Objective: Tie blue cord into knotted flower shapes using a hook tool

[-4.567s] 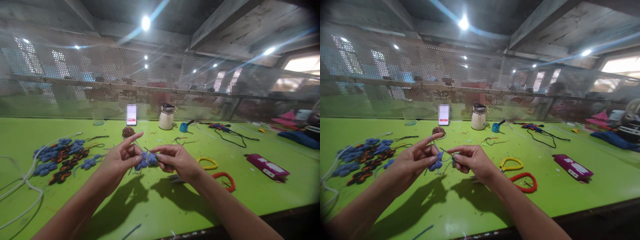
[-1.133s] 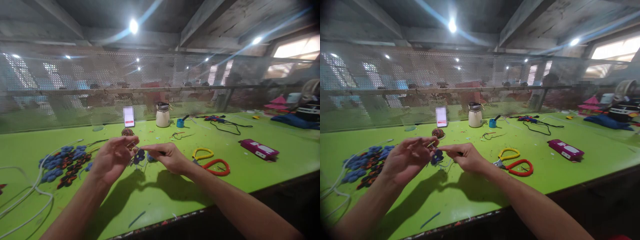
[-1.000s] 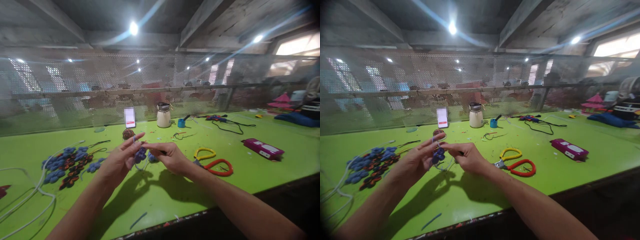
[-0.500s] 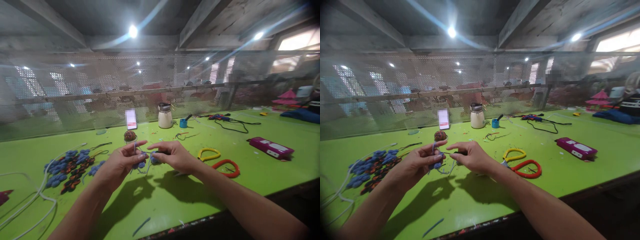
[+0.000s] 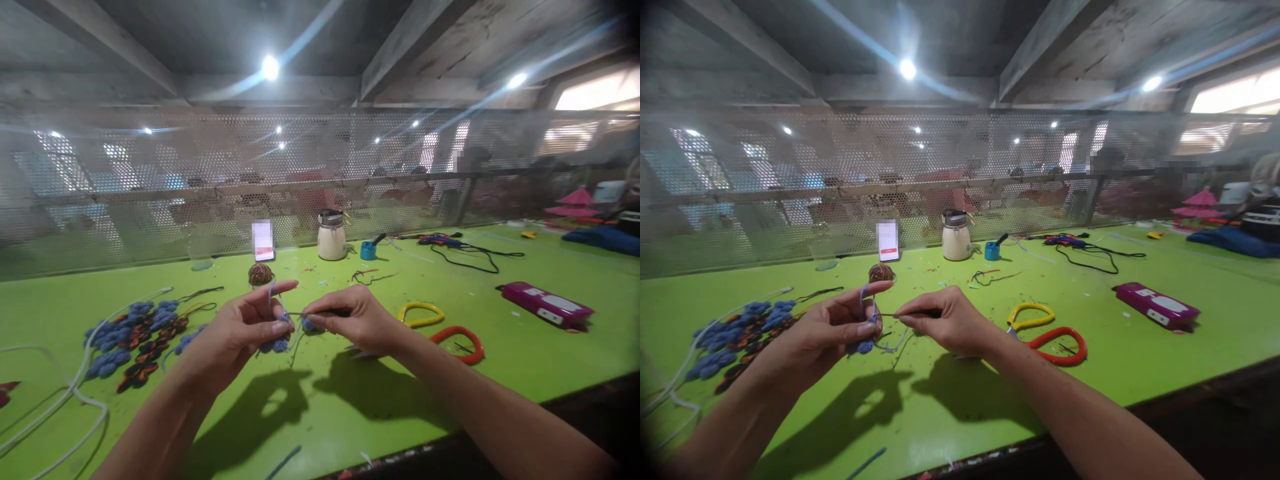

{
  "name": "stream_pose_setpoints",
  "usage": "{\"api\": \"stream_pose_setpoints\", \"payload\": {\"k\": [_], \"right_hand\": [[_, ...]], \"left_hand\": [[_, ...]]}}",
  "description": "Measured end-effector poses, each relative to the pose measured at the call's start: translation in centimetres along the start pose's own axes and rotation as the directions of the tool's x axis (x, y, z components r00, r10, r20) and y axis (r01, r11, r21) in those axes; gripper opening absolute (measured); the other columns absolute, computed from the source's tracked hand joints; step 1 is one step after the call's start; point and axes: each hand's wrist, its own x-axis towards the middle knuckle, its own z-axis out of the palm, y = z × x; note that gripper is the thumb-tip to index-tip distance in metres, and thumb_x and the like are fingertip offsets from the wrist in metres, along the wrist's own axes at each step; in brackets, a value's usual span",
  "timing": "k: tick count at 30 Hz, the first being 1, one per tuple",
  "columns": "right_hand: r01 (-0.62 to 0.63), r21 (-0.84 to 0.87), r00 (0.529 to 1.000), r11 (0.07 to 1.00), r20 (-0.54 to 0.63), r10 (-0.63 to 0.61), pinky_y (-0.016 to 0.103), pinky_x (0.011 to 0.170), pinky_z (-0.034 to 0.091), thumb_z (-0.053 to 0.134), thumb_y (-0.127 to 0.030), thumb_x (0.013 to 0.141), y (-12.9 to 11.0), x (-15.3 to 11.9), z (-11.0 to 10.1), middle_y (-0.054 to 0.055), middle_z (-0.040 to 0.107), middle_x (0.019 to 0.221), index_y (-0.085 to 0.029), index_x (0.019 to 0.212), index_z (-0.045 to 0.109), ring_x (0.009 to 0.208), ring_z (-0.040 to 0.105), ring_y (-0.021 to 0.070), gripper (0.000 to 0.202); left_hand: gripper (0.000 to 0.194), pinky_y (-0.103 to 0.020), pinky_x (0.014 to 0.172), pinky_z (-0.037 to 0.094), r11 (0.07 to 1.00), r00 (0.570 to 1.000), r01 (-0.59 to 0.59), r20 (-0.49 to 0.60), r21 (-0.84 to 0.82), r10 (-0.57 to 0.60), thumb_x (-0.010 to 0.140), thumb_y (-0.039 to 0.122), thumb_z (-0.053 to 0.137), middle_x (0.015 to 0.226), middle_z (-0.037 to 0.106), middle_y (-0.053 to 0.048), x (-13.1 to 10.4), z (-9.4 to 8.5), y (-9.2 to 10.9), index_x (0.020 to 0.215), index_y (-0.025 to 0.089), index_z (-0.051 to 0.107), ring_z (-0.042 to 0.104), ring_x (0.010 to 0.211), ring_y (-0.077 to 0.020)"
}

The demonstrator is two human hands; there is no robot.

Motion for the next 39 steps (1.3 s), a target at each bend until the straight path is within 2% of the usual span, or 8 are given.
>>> {"api": "stream_pose_setpoints", "payload": {"k": [8, 16, 19, 22, 25, 29, 34, 39], "right_hand": [[0.057, -0.089, 0.998, 0.994, 0.022, -0.055, 0.023, 0.053, 0.048, 0.065, -0.024, 0.081, -0.2, -0.1, -0.4, 0.006, 0.073, 0.072, -0.015, 0.09, 0.075, 0.059, 0.059, 0.011, 0.017], [0.105, -0.103, 0.991, 0.989, 0.09, -0.096, 0.024, 0.058, 0.051, 0.063, -0.022, 0.082, -0.9, 0.0, -1.4, 0.008, 0.074, 0.077, -0.014, 0.092, 0.075, 0.064, 0.063, 0.0126, 0.018], [0.033, -0.009, 0.993, 0.999, 0.117, -0.032, 0.023, 0.051, 0.046, 0.066, -0.022, 0.08, -0.7, 0.0, -1.3, 0.004, 0.069, 0.067, -0.013, 0.09, 0.075, 0.056, 0.056, 0.0097, 0.017], [-0.109, 0.16, 0.984, 0.981, 0.155, 0.084, 0.02, 0.044, 0.036, 0.067, -0.022, 0.077, -0.3, 0.0, -0.7, -0.002, 0.057, 0.053, -0.012, 0.088, 0.075, 0.047, 0.044, 0.0066, 0.017], [-0.201, 0.25, 0.977, 0.947, 0.117, 0.177, 0.021, 0.045, 0.034, 0.067, -0.025, 0.077, 0.2, 0.1, 0.0, -0.003, 0.053, 0.052, -0.012, 0.087, 0.074, 0.048, 0.041, 0.0065, 0.018], [-0.205, 0.161, 0.979, 0.965, 0.033, 0.202, 0.023, 0.051, 0.038, 0.065, -0.025, 0.078, 0.6, 0.2, 0.6, 0.001, 0.059, 0.063, -0.012, 0.091, 0.073, 0.053, 0.046, 0.008, 0.02], [-0.208, 0.147, 0.977, 0.967, 0.073, 0.199, 0.023, 0.05, 0.034, 0.06, -0.021, 0.08, 0.7, 0.2, 0.9, -0.003, 0.052, 0.058, -0.014, 0.113, 0.068, 0.051, 0.041, 0.0075, 0.035], [-0.271, 0.255, 0.963, 0.928, 0.071, 0.261, 0.022, 0.045, 0.028, 0.064, -0.021, 0.078, 0.7, 0.1, 1.3, -0.005, 0.049, 0.051, -0.015, 0.106, 0.071, 0.046, 0.037, 0.0062, 0.03]], "left_hand": [[0.065, -0.02, 0.052, 0.036, 1.0, 0.999, 0.02, 0.025, -0.021, -0.019, 0.062, 0.012, 0.079, 0.069, 0.058, 0.0, -0.1, 0.2, -0.1, 0.124, 0.022, 0.061, 0.052, 0.059, -0.0091], [0.053, -0.02, 0.058, 0.041, 0.993, 0.999, 0.032, 0.031, -0.112, -0.029, 0.061, 0.012, 0.079, 0.071, 0.06, -0.001, -0.1, 0.1, 0.0, 0.113, 0.021, 0.069, 0.055, 0.063, -0.01], [0.047, -0.021, 0.059, 0.04, 0.995, 1.0, 0.031, 0.006, -0.091, -0.031, 0.06, 0.013, 0.08, 0.071, 0.061, 0.0, -0.1, 0.2, -0.1, 0.106, 0.02, 0.072, 0.054, 0.063, -0.0097], [0.037, -0.024, 0.062, 0.04, 0.998, 0.998, 0.059, -0.01, -0.017, -0.059, 0.061, 0.016, 0.08, 0.072, 0.065, -0.002, 0.2, 0.3, -0.5, 0.097, 0.02, 0.075, 0.054, 0.065, -0.0114], [0.033, -0.026, 0.065, 0.04, 0.995, 0.996, 0.086, -0.019, 0.055, -0.085, 0.061, 0.018, 0.08, 0.074, 0.067, -0.003, 0.6, 0.3, -1.1, 0.094, 0.02, 0.076, 0.055, 0.067, -0.0129], [0.042, -0.026, 0.066, 0.039, 0.996, 0.998, 0.032, -0.059, 0.089, -0.027, 0.062, 0.019, 0.081, 0.069, 0.061, 0.001, 0.7, 0.3, -1.4, 0.103, 0.023, 0.073, 0.052, 0.065, -0.0108], [0.059, -0.025, 0.066, 0.039, 0.991, 0.998, -0.033, -0.05, 0.13, 0.04, 0.065, 0.02, 0.079, 0.071, 0.058, 0.003, 0.7, 0.4, -1.4, 0.122, 0.026, 0.062, 0.052, 0.067, -0.0107], [0.062, -0.025, 0.061, 0.037, 0.969, 0.992, -0.105, -0.051, 0.224, 0.119, 0.068, 0.021, 0.076, 0.07, 0.056, 0.003, 0.8, 0.5, -1.4, 0.127, 0.024, 0.057, 0.049, 0.064, -0.0105]]}}
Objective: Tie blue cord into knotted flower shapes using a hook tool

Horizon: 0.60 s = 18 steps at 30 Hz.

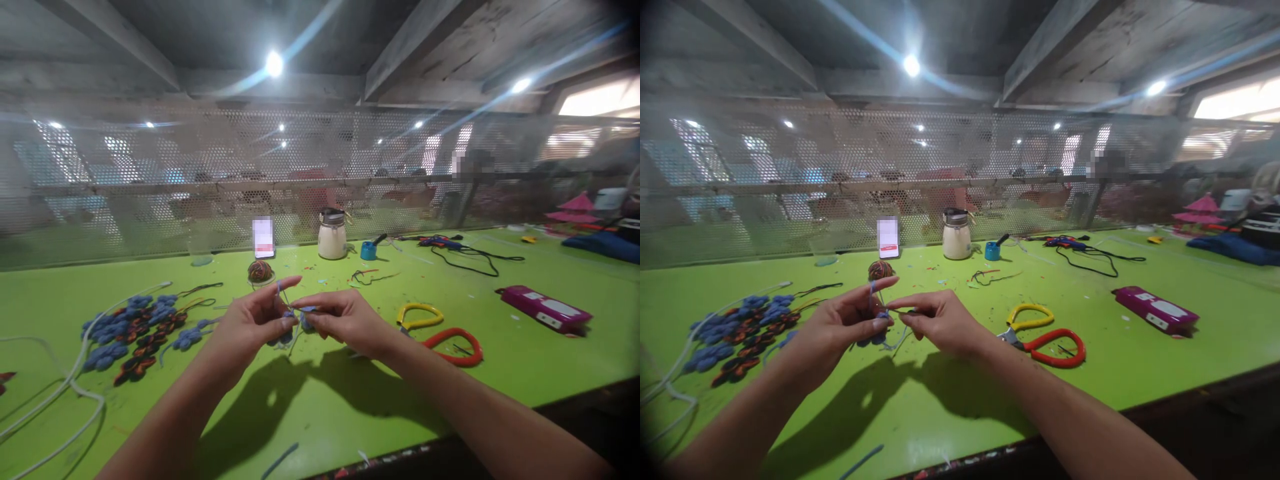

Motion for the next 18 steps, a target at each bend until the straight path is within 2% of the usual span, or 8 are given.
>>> {"api": "stream_pose_setpoints", "payload": {"k": [3, 6, 9, 10, 11, 13, 15, 18], "right_hand": [[-0.082, 0.143, 0.996, 0.986, -0.02, 0.086, 0.022, 0.042, 0.022, 0.067, -0.026, 0.076, 0.3, 0.0, 0.3, -0.006, 0.046, 0.047, -0.015, 0.106, 0.071, 0.041, 0.032, 0.005, 0.033], [-0.146, 0.294, 0.985, 0.945, -0.051, 0.168, 0.022, 0.042, 0.02, 0.07, -0.028, 0.072, 0.5, 0.0, 0.8, -0.005, 0.048, 0.048, -0.015, 0.106, 0.072, 0.042, 0.034, 0.0052, 0.036], [-0.181, 0.434, 0.967, 0.882, -0.086, 0.241, 0.022, 0.043, 0.021, 0.074, -0.025, 0.067, 0.3, -0.1, 1.5, -0.004, 0.051, 0.051, -0.016, 0.102, 0.072, 0.043, 0.036, 0.0053, 0.037], [-0.179, 0.478, 0.962, 0.86, -0.099, 0.255, 0.021, 0.043, 0.021, 0.075, -0.025, 0.066, 0.2, -0.1, 1.7, -0.004, 0.051, 0.051, -0.016, 0.101, 0.073, 0.044, 0.037, 0.0053, 0.037], [-0.168, 0.512, 0.959, 0.842, -0.113, 0.26, 0.021, 0.043, 0.021, 0.076, -0.025, 0.065, 0.1, -0.2, 1.9, -0.004, 0.051, 0.051, -0.016, 0.1, 0.073, 0.044, 0.037, 0.0053, 0.036], [-0.131, 0.55, 0.959, 0.825, -0.14, 0.246, 0.021, 0.043, 0.021, 0.077, -0.026, 0.065, -0.1, -0.3, 2.3, -0.004, 0.051, 0.051, -0.016, 0.097, 0.073, 0.045, 0.038, 0.0054, 0.034], [-0.1, 0.555, 0.964, 0.826, -0.151, 0.218, 0.021, 0.043, 0.021, 0.077, -0.027, 0.067, -0.2, -0.5, 2.5, -0.004, 0.051, 0.05, -0.016, 0.095, 0.073, 0.044, 0.037, 0.0051, 0.031], [-0.087, 0.533, 0.972, 0.842, -0.138, 0.188, 0.02, 0.043, 0.022, 0.076, -0.029, 0.069, -0.2, -0.7, 2.5, -0.004, 0.052, 0.051, -0.017, 0.095, 0.073, 0.043, 0.036, 0.0047, 0.029]], "left_hand": [[0.059, -0.026, 0.061, 0.038, 0.997, 0.998, -0.061, -0.017, 0.038, 0.062, 0.07, 0.022, 0.073, 0.069, 0.056, 0.002, 0.1, 0.1, -0.2, 0.127, 0.022, 0.058, 0.048, 0.063, -0.0115], [0.05, -0.028, 0.063, 0.041, 0.976, 0.982, -0.168, -0.062, 0.138, 0.177, 0.072, 0.023, 0.07, 0.069, 0.057, 0.001, 0.0, 0.4, -0.5, 0.122, 0.024, 0.063, 0.05, 0.065, -0.0136], [0.029, -0.03, 0.071, 0.043, 0.889, 0.924, -0.284, -0.145, 0.359, 0.353, 0.074, 0.021, 0.068, 0.074, 0.06, -0.003, -0.2, 1.0, -0.6, 0.102, 0.024, 0.074, 0.053, 0.074, -0.0162], [0.027, -0.029, 0.072, 0.043, 0.883, 0.91, -0.291, -0.178, 0.368, 0.374, 0.073, 0.02, 0.068, 0.076, 0.061, -0.003, -0.3, 1.2, -0.6, 0.099, 0.025, 0.076, 0.053, 0.075, -0.0161], [0.028, -0.028, 0.071, 0.043, 0.91, 0.912, -0.277, -0.213, 0.307, 0.35, 0.072, 0.02, 0.07, 0.078, 0.063, -0.003, -0.3, 1.4, -0.6, 0.098, 0.025, 0.076, 0.054, 0.075, -0.0153], [0.037, -0.024, 0.066, 0.045, 0.981, 0.948, -0.193, -0.256, 0.017, 0.191, 0.067, 0.019, 0.075, 0.075, 0.063, -0.001, -0.3, 1.7, -0.5, 0.103, 0.027, 0.074, 0.055, 0.07, -0.0124], [0.044, -0.02, 0.063, 0.045, 0.953, 0.974, -0.08, -0.227, -0.292, 0.012, 0.061, 0.016, 0.079, 0.07, 0.062, 0.001, -0.2, 1.8, -0.3, 0.103, 0.027, 0.073, 0.057, 0.065, -0.0101], [0.045, -0.018, 0.061, 0.047, 0.875, 0.976, 0.009, -0.184, -0.485, -0.113, 0.054, 0.011, 0.081, 0.067, 0.062, 0.001, -0.2, 1.8, 0.2, 0.097, 0.022, 0.075, 0.06, 0.062, -0.0094]]}}
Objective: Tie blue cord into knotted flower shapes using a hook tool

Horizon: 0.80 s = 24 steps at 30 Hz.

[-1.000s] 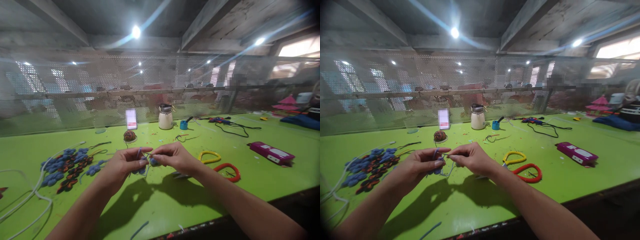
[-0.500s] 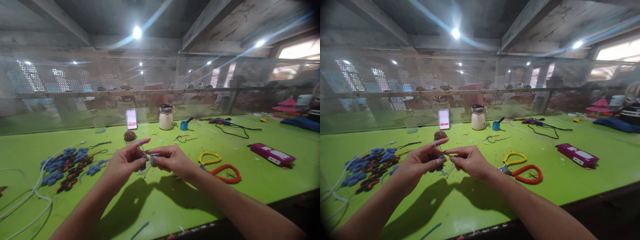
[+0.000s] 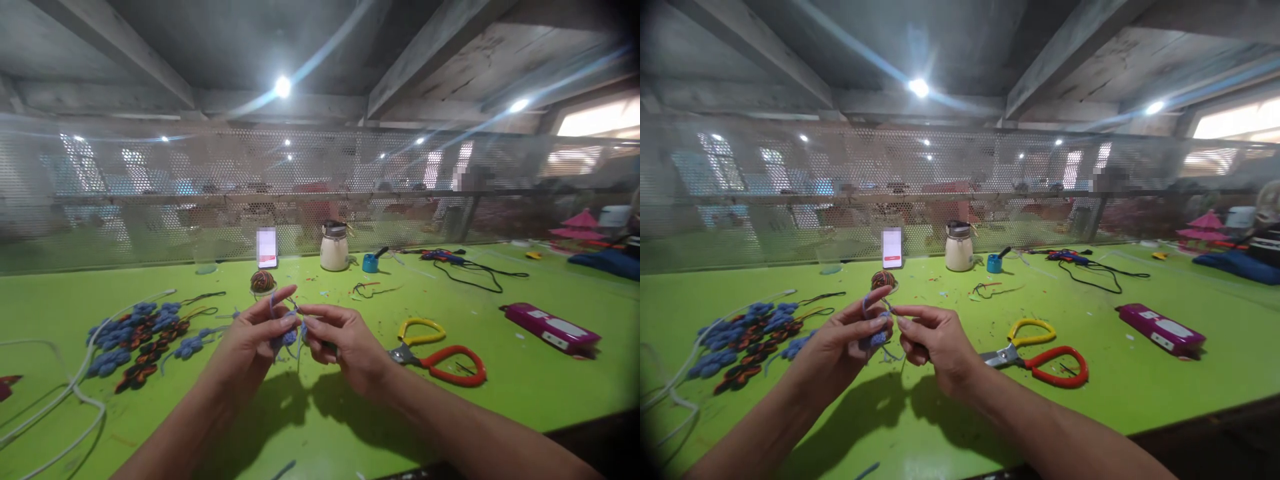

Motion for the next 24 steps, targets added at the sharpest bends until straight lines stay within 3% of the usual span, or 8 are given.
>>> {"api": "stream_pose_setpoints", "payload": {"k": [5, 11, 16, 20, 24], "right_hand": [[0.079, -0.133, 0.996, 0.988, 0.04, -0.074, 0.02, 0.04, 0.022, 0.074, -0.031, 0.071, -0.3, 0.1, -0.5, -0.004, 0.051, 0.051, -0.018, 0.101, 0.071, 0.042, 0.037, 0.005, 0.033], [0.178, -0.288, 0.984, 0.941, 0.054, -0.17, 0.021, 0.039, 0.025, 0.072, -0.032, 0.073, -0.1, 0.6, -1.2, -0.005, 0.049, 0.048, -0.015, 0.09, 0.072, 0.04, 0.036, 0.0048, 0.023], [0.355, -0.539, 0.932, 0.764, 0.136, -0.337, 0.025, 0.05, 0.042, 0.068, -0.028, 0.076, -0.6, 0.7, -1.8, 0.003, 0.064, 0.062, -0.014, 0.086, 0.074, 0.052, 0.051, 0.0095, 0.018], [0.46, -0.624, 0.883, 0.632, 0.245, -0.401, 0.028, 0.057, 0.046, 0.065, -0.026, 0.079, -1.4, 0.5, -2.0, 0.006, 0.07, 0.074, -0.016, 0.088, 0.076, 0.061, 0.057, 0.0129, 0.017], [0.388, -0.563, 0.922, 0.73, 0.233, -0.31, 0.026, 0.049, 0.039, 0.066, -0.027, 0.079, -1.8, 0.3, -2.0, 0.002, 0.062, 0.06, -0.017, 0.086, 0.076, 0.052, 0.049, 0.0101, 0.016]], "left_hand": [[0.041, -0.016, 0.059, 0.049, 0.998, 0.999, 0.032, -0.001, -0.045, -0.033, 0.052, 0.007, 0.081, 0.071, 0.066, -0.002, -0.1, -0.1, 0.5, 0.091, 0.016, 0.076, 0.063, 0.061, -0.0105], [0.04, -0.015, 0.059, 0.05, 0.997, 0.998, 0.06, 0.018, -0.057, -0.059, 0.053, 0.005, 0.077, 0.073, 0.066, -0.004, -0.1, -0.4, 0.7, 0.092, 0.012, 0.076, 0.061, 0.059, -0.0095], [0.041, -0.018, 0.066, 0.052, 0.991, 0.998, 0.058, 0.009, -0.122, -0.057, 0.052, 0.003, 0.075, 0.074, 0.065, -0.003, -0.3, -0.4, 1.2, 0.092, 0.011, 0.076, 0.062, 0.064, -0.0108], [0.03, -0.02, 0.064, 0.05, 0.992, 0.998, 0.054, -0.008, -0.116, -0.055, 0.052, 0.005, 0.074, 0.072, 0.066, -0.005, -0.3, -0.6, 1.4, 0.081, 0.01, 0.076, 0.061, 0.064, -0.0117], [0.007, -0.019, 0.061, 0.046, 1.0, 0.996, -0.006, 0.084, -0.029, 0.008, 0.054, 0.008, 0.073, 0.065, 0.062, -0.003, 0.1, -1.1, 1.1, 0.057, 0.011, 0.068, 0.058, 0.063, -0.0104]]}}
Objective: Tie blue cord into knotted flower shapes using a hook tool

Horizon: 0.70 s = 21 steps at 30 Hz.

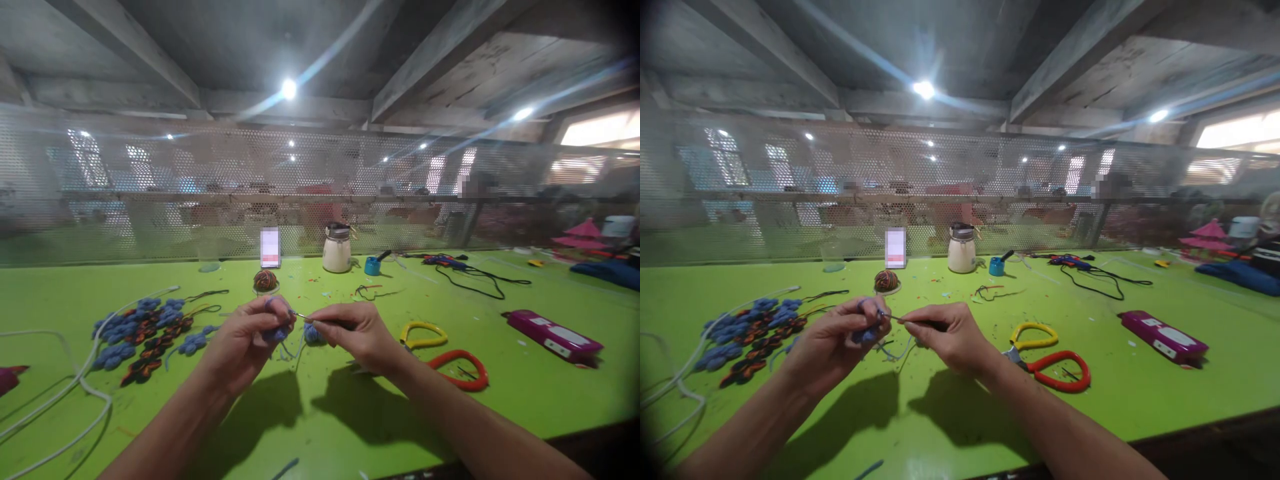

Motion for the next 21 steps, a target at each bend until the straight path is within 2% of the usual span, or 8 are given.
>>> {"api": "stream_pose_setpoints", "payload": {"k": [5, 7, 9, 12, 14, 16, 18, 21], "right_hand": [[-0.169, 0.245, 0.986, 0.955, 0.045, 0.163, 0.023, 0.043, 0.027, 0.07, -0.034, 0.075, 0.4, 0.1, 0.4, -0.005, 0.046, 0.047, -0.013, 0.084, 0.073, 0.043, 0.035, 0.0057, 0.023], [-0.209, 0.279, 0.978, 0.937, 0.056, 0.201, 0.022, 0.042, 0.024, 0.07, -0.036, 0.074, 0.6, 0.3, 0.4, -0.006, 0.044, 0.046, -0.012, 0.083, 0.071, 0.042, 0.032, 0.0049, 0.025], [-0.248, 0.276, 0.969, 0.929, 0.078, 0.235, 0.022, 0.042, 0.022, 0.071, -0.037, 0.073, 0.8, 0.4, 0.4, -0.007, 0.044, 0.045, -0.012, 0.082, 0.07, 0.041, 0.032, 0.0045, 0.027], [-0.326, 0.266, 0.945, 0.907, 0.11, 0.308, 0.022, 0.041, 0.019, 0.072, -0.04, 0.071, 1.2, 0.5, 0.4, -0.007, 0.046, 0.044, -0.011, 0.081, 0.069, 0.04, 0.031, 0.0043, 0.031], [-0.382, 0.307, 0.924, 0.871, 0.11, 0.367, 0.022, 0.041, 0.019, 0.074, -0.041, 0.068, 1.5, 0.5, 0.5, -0.006, 0.047, 0.045, -0.012, 0.079, 0.067, 0.04, 0.032, 0.0045, 0.032], [-0.421, 0.383, 0.904, 0.823, 0.104, 0.414, 0.021, 0.041, 0.02, 0.076, -0.04, 0.066, 1.7, 0.4, 0.9, -0.005, 0.049, 0.047, -0.012, 0.076, 0.065, 0.04, 0.034, 0.0045, 0.032], [-0.415, 0.465, 0.902, 0.782, 0.095, 0.422, 0.021, 0.041, 0.021, 0.077, -0.039, 0.066, 1.7, 0.3, 1.3, -0.005, 0.05, 0.049, -0.013, 0.075, 0.062, 0.04, 0.034, 0.004, 0.032], [-0.331, 0.536, 0.928, 0.777, 0.035, 0.372, 0.02, 0.041, 0.022, 0.076, -0.04, 0.067, 1.6, 0.2, 1.9, -0.005, 0.051, 0.05, -0.013, 0.076, 0.061, 0.039, 0.033, 0.0037, 0.031]], "left_hand": [[0.013, -0.021, 0.06, 0.042, 0.982, 0.998, 0.003, 0.062, 0.189, -0.014, 0.058, 0.011, 0.077, 0.065, 0.061, -0.002, 0.7, -0.5, -0.9, 0.064, 0.014, 0.066, 0.056, 0.063, -0.0108], [0.035, -0.024, 0.059, 0.042, 0.961, 0.997, -0.018, 0.073, 0.276, -0.002, 0.059, 0.014, 0.079, 0.066, 0.061, -0.001, 0.9, -0.6, -1.0, 0.092, 0.016, 0.068, 0.055, 0.061, -0.0122], [0.067, -0.025, 0.057, 0.041, 0.918, 0.994, -0.07, 0.11, 0.391, 0.029, 0.062, 0.018, 0.078, 0.064, 0.059, 0.001, 1.0, -0.6, -1.1, 0.125, 0.018, 0.054, 0.052, 0.058, -0.0128], [0.079, -0.026, 0.057, 0.039, 0.727, 0.971, -0.237, 0.175, 0.645, 0.161, 0.071, 0.017, 0.07, 0.063, 0.055, 0.004, 0.6, -0.4, -1.2, 0.142, 0.019, 0.036, 0.049, 0.057, -0.0128], [0.069, -0.026, 0.06, 0.039, 0.529, 0.929, -0.36, 0.246, 0.768, 0.275, 0.076, 0.015, 0.063, 0.063, 0.054, 0.003, 0.3, -0.2, -1.4, 0.141, 0.021, 0.041, 0.047, 0.058, -0.0125], [0.059, -0.026, 0.064, 0.04, 0.403, 0.879, -0.442, 0.298, 0.801, 0.371, 0.078, 0.014, 0.06, 0.066, 0.056, 0.003, 0.1, 0.0, -1.7, 0.135, 0.022, 0.049, 0.048, 0.06, -0.0125], [0.055, -0.027, 0.068, 0.041, 0.425, 0.862, -0.457, 0.27, 0.782, 0.429, 0.078, 0.015, 0.061, 0.067, 0.057, 0.002, 0.1, 0.1, -2.0, 0.132, 0.021, 0.053, 0.049, 0.063, -0.0128], [0.063, -0.027, 0.065, 0.043, 0.715, 0.933, -0.336, 0.112, 0.613, 0.342, 0.072, 0.019, 0.07, 0.068, 0.059, 0.002, 0.5, 0.1, -1.8, 0.133, 0.017, 0.051, 0.053, 0.063, -0.0133]]}}
